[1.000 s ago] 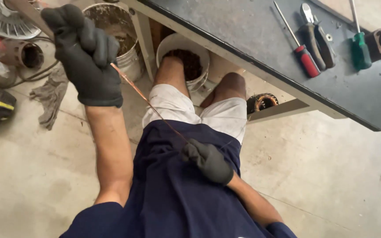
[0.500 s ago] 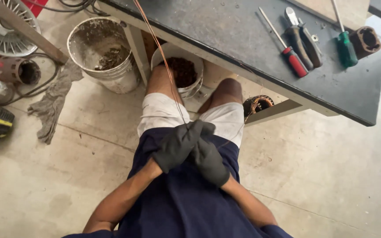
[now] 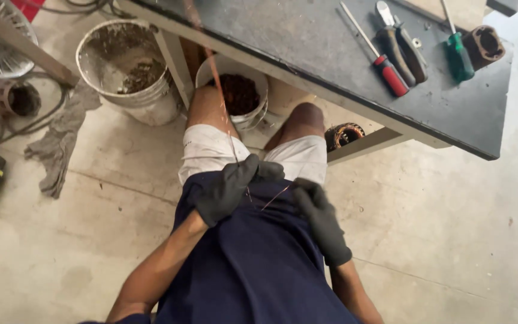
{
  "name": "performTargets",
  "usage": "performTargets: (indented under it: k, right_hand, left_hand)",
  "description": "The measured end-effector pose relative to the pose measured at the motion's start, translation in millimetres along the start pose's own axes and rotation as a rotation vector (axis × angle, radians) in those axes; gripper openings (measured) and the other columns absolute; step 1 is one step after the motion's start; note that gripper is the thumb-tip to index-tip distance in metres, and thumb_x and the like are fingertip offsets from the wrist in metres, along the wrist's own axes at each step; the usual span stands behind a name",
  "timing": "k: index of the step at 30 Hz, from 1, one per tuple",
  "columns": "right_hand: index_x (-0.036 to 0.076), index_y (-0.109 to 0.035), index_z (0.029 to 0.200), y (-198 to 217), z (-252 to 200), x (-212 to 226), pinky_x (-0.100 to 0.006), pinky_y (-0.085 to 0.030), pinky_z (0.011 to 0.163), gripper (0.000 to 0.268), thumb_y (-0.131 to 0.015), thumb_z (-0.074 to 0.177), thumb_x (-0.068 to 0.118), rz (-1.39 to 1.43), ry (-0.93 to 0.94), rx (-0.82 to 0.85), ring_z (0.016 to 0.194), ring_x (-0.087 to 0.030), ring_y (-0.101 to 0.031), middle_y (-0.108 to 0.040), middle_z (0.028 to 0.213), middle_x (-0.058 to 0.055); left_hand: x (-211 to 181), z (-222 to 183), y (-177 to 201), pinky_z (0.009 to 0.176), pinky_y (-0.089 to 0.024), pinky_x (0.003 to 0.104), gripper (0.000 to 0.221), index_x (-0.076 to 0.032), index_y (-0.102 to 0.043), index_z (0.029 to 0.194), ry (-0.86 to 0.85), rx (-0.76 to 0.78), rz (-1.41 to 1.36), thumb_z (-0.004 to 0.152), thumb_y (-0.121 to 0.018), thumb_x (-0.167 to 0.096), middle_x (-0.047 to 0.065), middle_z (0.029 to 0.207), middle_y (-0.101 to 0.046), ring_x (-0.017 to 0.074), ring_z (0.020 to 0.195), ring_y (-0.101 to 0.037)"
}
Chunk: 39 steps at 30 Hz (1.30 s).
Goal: Winding copper wire around a motor stator while sitting on the floor at a repair bench
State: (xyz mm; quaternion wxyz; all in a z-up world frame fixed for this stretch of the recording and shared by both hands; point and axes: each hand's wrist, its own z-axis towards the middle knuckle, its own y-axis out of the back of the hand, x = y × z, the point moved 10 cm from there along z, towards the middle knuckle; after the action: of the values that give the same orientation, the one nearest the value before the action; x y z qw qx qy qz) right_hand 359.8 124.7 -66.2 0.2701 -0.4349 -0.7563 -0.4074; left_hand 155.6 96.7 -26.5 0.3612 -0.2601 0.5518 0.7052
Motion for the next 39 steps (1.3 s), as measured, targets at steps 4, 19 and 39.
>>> performTargets:
  k: [4, 19, 39]
  right_hand:
    - [0.013, -0.065, 0.136, -46.0, -17.1, -9.5, -0.040, -0.050, 0.094, 0.052, -0.067, 0.093, 0.043, -0.009, -0.099, 0.349, 0.108, -0.030, -0.067, -0.074, 0.121, -0.019]
    - [0.025, -0.079, 0.109, -58.9, -25.8, 50.3, -0.035, -0.059, 0.070, 0.025, -0.082, 0.085, 0.028, -0.399, 0.734, 0.234, 0.085, -0.024, -0.074, -0.071, 0.091, -0.002]
    - [0.013, -0.076, 0.096, -69.6, -63.2, 66.3, -0.043, -0.045, 0.071, 0.016, -0.072, 0.080, 0.014, -0.726, 1.370, -0.003, 0.078, -0.030, -0.059, -0.066, 0.092, -0.007]
  left_hand:
    - [4.4, 10.9, -7.1, 0.083, -0.061, 0.036, 0.049, -0.001, -0.078, 0.110, 0.600, -0.005, -0.739, 0.105, -0.041, -0.034, 0.022, 0.096, -0.077, 0.0328, 0.088, -0.075]
    - [6.5, 7.9, -28.1, 0.085, -0.061, 0.030, 0.054, 0.000, -0.075, 0.118, 0.528, 0.084, -0.933, 0.107, -0.039, -0.038, 0.019, 0.108, -0.079, 0.0263, 0.091, -0.076]
    - [43.7, 1.4, -80.2, 0.066, -0.064, 0.031, 0.046, 0.004, -0.076, 0.095, 0.721, 0.209, -1.089, 0.104, -0.061, -0.038, 0.022, 0.082, -0.075, 0.0284, 0.071, -0.077]
